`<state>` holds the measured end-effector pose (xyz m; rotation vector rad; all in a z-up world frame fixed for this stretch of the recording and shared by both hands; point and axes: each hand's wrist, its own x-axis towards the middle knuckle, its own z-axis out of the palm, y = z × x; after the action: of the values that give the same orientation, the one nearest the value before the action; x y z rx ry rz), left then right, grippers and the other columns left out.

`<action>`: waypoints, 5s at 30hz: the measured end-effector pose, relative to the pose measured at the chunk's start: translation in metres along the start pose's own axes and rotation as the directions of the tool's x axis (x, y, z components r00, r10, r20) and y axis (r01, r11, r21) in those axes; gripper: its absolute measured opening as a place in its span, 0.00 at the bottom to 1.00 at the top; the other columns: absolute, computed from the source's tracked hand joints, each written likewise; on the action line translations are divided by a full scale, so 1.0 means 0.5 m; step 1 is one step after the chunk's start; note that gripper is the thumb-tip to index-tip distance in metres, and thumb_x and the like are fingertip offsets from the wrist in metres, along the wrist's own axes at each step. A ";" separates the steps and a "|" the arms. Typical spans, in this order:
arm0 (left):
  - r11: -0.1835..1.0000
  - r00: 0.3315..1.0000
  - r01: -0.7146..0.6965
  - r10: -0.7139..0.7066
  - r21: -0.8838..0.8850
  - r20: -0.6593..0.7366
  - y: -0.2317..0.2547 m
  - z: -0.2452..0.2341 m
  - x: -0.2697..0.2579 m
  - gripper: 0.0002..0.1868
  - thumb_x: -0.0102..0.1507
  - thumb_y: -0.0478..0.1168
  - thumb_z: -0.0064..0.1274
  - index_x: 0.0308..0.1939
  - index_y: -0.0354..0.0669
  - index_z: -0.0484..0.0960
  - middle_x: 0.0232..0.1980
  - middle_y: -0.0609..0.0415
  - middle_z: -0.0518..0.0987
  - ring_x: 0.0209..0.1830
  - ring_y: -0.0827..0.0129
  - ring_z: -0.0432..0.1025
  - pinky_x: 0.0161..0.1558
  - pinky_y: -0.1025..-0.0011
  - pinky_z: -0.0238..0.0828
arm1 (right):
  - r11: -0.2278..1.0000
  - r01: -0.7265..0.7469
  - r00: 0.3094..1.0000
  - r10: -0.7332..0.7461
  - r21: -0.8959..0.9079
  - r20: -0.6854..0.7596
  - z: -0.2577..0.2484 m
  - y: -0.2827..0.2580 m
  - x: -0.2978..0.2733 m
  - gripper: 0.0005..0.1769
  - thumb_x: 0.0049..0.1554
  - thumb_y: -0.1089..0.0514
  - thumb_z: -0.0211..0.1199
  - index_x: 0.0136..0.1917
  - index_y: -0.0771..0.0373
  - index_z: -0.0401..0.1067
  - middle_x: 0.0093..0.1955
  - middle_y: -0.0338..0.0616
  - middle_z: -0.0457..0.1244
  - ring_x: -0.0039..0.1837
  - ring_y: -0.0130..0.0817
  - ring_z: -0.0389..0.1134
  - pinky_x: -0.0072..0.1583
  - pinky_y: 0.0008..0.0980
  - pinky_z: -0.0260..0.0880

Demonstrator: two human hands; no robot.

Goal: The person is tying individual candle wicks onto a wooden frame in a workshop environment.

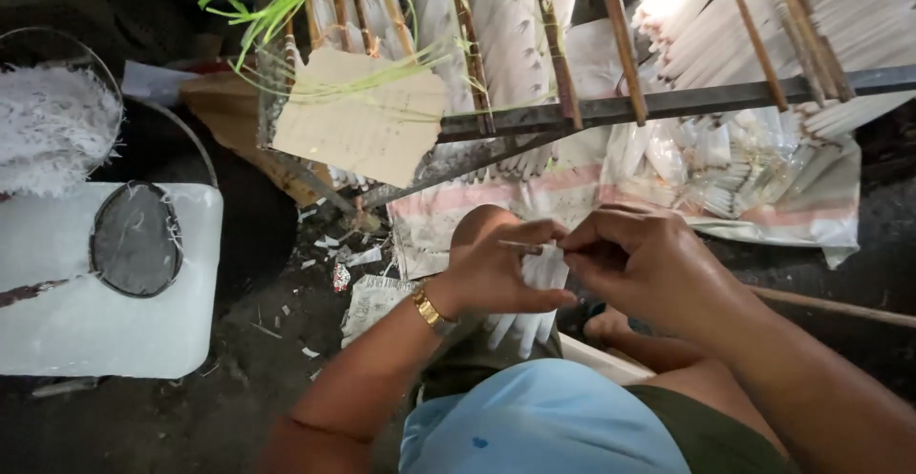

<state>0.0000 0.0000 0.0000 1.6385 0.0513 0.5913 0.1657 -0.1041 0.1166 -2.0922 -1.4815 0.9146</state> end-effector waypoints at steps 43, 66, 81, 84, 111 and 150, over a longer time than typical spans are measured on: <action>0.963 0.985 0.173 -0.174 0.205 -0.014 -0.030 0.043 -0.054 0.14 0.60 0.45 0.56 0.46 0.45 0.78 0.44 0.57 0.82 0.42 0.68 0.79 0.39 0.68 0.84 | 0.993 0.117 0.993 -0.117 0.024 0.003 0.073 0.098 -0.005 0.18 0.49 0.55 0.75 0.28 0.57 0.66 0.29 0.36 0.59 0.32 0.25 0.57 0.37 0.30 0.56; 0.960 0.996 0.093 -0.093 0.266 -0.014 -0.008 0.029 -0.065 0.08 0.60 0.42 0.58 0.41 0.53 0.77 0.40 0.61 0.83 0.36 0.68 0.79 0.38 0.67 0.71 | 0.079 0.393 0.553 -0.816 -0.916 0.167 -0.104 0.111 0.014 0.08 0.65 0.44 0.65 0.46 0.44 0.72 0.36 0.33 0.60 0.38 0.32 0.70 0.39 0.32 0.67; 0.981 0.993 0.093 -0.077 0.171 -0.094 0.002 0.005 -0.076 0.06 0.60 0.37 0.58 0.39 0.48 0.76 0.39 0.57 0.81 0.37 0.65 0.78 0.40 0.66 0.72 | 0.265 0.031 0.844 -0.524 -0.964 -0.117 -0.287 0.454 0.345 0.35 0.55 0.67 0.66 0.73 0.43 0.74 0.71 0.43 0.69 0.67 0.42 0.69 0.58 0.46 0.78; 0.959 0.981 0.182 -0.163 0.217 -0.102 -0.006 0.010 -0.081 0.08 0.60 0.42 0.59 0.40 0.52 0.77 0.40 0.60 0.83 0.39 0.67 0.80 0.41 0.67 0.72 | 0.230 0.068 0.784 -0.614 -0.971 -0.090 -0.301 0.499 0.354 0.33 0.55 0.65 0.64 0.72 0.45 0.76 0.68 0.41 0.71 0.67 0.45 0.71 0.62 0.47 0.73; 0.948 0.995 0.033 0.000 0.316 -0.104 -0.033 0.024 -0.096 0.11 0.58 0.45 0.56 0.43 0.52 0.77 0.39 0.57 0.81 0.37 0.59 0.77 0.39 0.63 0.69 | 0.617 0.592 0.743 -0.667 -0.519 0.055 0.140 -0.067 0.452 0.10 0.61 0.49 0.68 0.54 0.52 0.80 0.49 0.37 0.67 0.54 0.39 0.63 0.60 0.43 0.63; 0.995 0.960 0.029 0.000 0.100 -0.279 -0.069 0.027 -0.100 0.19 0.49 0.41 0.71 0.43 0.46 0.84 0.37 0.50 0.83 0.38 0.56 0.81 0.40 0.65 0.78 | 0.745 0.476 0.877 -0.365 0.467 -0.313 0.148 0.190 0.006 0.05 0.48 0.60 0.75 0.37 0.65 0.82 0.29 0.40 0.62 0.31 0.31 0.61 0.36 0.23 0.62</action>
<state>-0.0276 -0.0247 -0.0502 1.6416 0.3054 0.8171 0.1763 -0.1368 0.0010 -1.3212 -1.3202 0.7858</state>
